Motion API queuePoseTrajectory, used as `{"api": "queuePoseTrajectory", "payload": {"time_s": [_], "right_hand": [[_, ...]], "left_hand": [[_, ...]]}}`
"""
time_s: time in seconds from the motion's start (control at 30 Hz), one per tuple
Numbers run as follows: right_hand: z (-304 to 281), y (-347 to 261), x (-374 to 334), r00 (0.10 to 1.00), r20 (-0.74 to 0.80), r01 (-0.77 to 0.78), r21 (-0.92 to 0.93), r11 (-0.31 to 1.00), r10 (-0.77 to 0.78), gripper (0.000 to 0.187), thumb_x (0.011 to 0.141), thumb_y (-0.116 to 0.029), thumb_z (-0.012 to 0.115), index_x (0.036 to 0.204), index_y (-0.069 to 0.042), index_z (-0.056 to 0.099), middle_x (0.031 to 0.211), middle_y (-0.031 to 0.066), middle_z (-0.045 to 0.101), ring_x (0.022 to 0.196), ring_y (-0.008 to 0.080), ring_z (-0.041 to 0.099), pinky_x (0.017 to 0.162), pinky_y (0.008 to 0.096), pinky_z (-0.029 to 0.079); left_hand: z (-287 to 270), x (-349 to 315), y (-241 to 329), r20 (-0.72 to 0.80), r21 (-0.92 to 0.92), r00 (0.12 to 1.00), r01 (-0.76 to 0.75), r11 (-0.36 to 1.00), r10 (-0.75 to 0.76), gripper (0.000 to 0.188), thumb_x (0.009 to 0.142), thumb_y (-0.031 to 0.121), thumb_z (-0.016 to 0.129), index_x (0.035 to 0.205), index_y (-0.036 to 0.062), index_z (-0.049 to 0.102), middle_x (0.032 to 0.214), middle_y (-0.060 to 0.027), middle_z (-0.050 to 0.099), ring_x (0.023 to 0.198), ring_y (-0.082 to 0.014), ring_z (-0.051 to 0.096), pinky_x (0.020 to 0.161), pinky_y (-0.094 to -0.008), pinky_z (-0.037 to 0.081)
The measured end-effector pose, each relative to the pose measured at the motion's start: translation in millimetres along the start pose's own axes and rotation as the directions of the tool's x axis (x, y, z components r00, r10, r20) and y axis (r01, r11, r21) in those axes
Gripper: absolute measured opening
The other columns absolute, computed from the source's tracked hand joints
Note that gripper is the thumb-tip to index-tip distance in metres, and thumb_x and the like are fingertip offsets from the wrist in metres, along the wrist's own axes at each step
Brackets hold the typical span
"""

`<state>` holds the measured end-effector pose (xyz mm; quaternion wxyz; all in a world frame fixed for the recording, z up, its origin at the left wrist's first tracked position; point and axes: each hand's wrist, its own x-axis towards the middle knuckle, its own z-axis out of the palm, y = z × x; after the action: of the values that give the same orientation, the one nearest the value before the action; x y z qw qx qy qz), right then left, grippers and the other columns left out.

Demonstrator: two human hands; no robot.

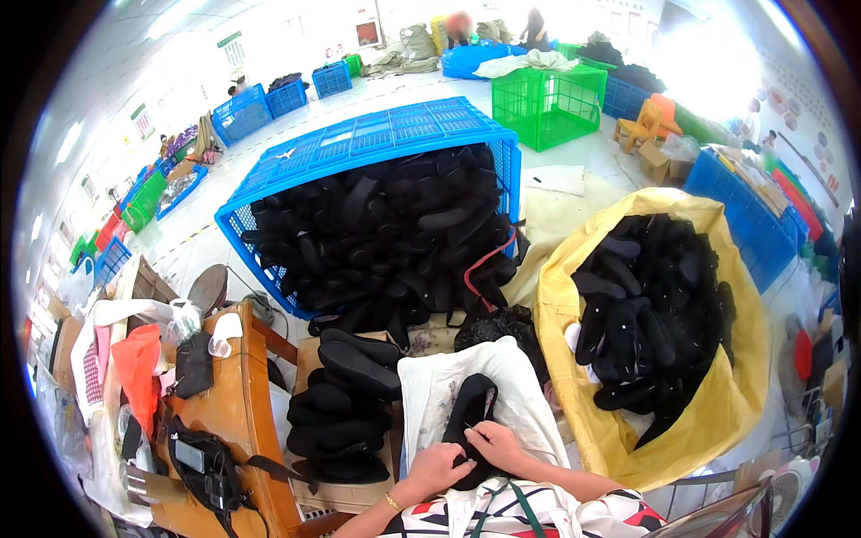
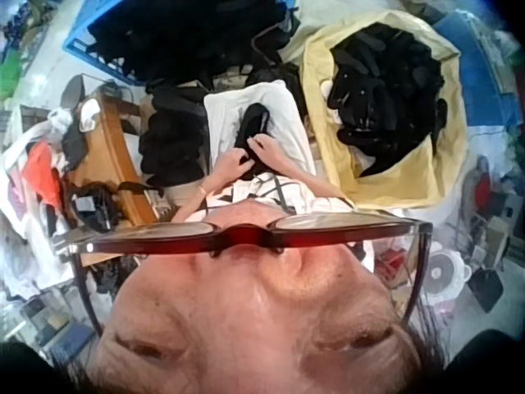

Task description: The person is sewing a black shoe by hand using a needle and thread. They repeatedly insert the needle into the shoe's upper and pull the thread through to secure it. The person works on a single shoe placed on a white cloth on their lap, surrounded by piles of similar shoes in a factory setting.

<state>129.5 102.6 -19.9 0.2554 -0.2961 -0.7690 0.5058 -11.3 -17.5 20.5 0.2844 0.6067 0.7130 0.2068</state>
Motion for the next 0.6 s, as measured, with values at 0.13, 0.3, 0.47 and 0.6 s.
{"api": "queuePoseTrajectory", "payload": {"time_s": [0.13,0.3,0.47,0.6], "right_hand": [[-0.7,11.2,-4.6,1.000,0.003,0.009,0.022,1.000,-0.009,0.024,0.093,-0.021,0.065,0.082,0.000,0.062,0.076,0.0156,0.060,0.069,0.0320,0.059,0.062,0.0383,0.047],[-4.8,8.3,-5.3,0.999,0.031,0.023,-0.002,1.000,-0.023,0.023,0.093,-0.021,0.064,0.083,0.000,0.064,0.077,0.0143,0.062,0.069,0.0287,0.061,0.063,0.0370,0.048],[-3.3,10.2,-6.1,0.998,0.041,0.045,-0.035,0.998,-0.044,0.023,0.094,-0.021,0.064,0.083,0.000,0.065,0.076,0.0139,0.063,0.069,0.0280,0.062,0.063,0.0367,0.049],[-2.9,11.5,-5.1,0.997,0.025,0.072,-0.056,0.996,-0.071,0.022,0.093,-0.020,0.065,0.082,0.000,0.065,0.076,0.0138,0.062,0.068,0.0282,0.062,0.062,0.0367,0.048]], "left_hand": [[-0.5,-3.3,7.3,-0.051,-0.031,0.998,0.044,0.999,-0.046,0.042,0.084,0.047,0.066,0.088,0.0054,0.068,0.084,-0.0157,0.068,0.082,-0.0355,0.065,0.069,-0.0441,0.051],[-0.9,-4.9,11.9,-0.046,0.024,0.994,0.102,0.995,-0.101,0.043,0.083,0.048,0.067,0.086,0.0050,0.069,0.082,-0.0159,0.068,0.079,-0.0363,0.066,0.068,-0.0451,0.051],[2.5,-5.8,8.0,-0.002,0.045,0.994,0.105,0.993,-0.105,0.041,0.083,0.046,0.068,0.084,0.0050,0.069,0.080,-0.0161,0.068,0.077,-0.0364,0.066,0.067,-0.0456,0.051],[-2.1,-7.5,14.4,-0.029,-0.012,0.996,0.088,0.996,-0.088,0.037,0.083,0.042,0.068,0.088,0.0052,0.068,0.084,-0.0172,0.068,0.080,-0.0364,0.065,0.069,-0.0450,0.050]]}}
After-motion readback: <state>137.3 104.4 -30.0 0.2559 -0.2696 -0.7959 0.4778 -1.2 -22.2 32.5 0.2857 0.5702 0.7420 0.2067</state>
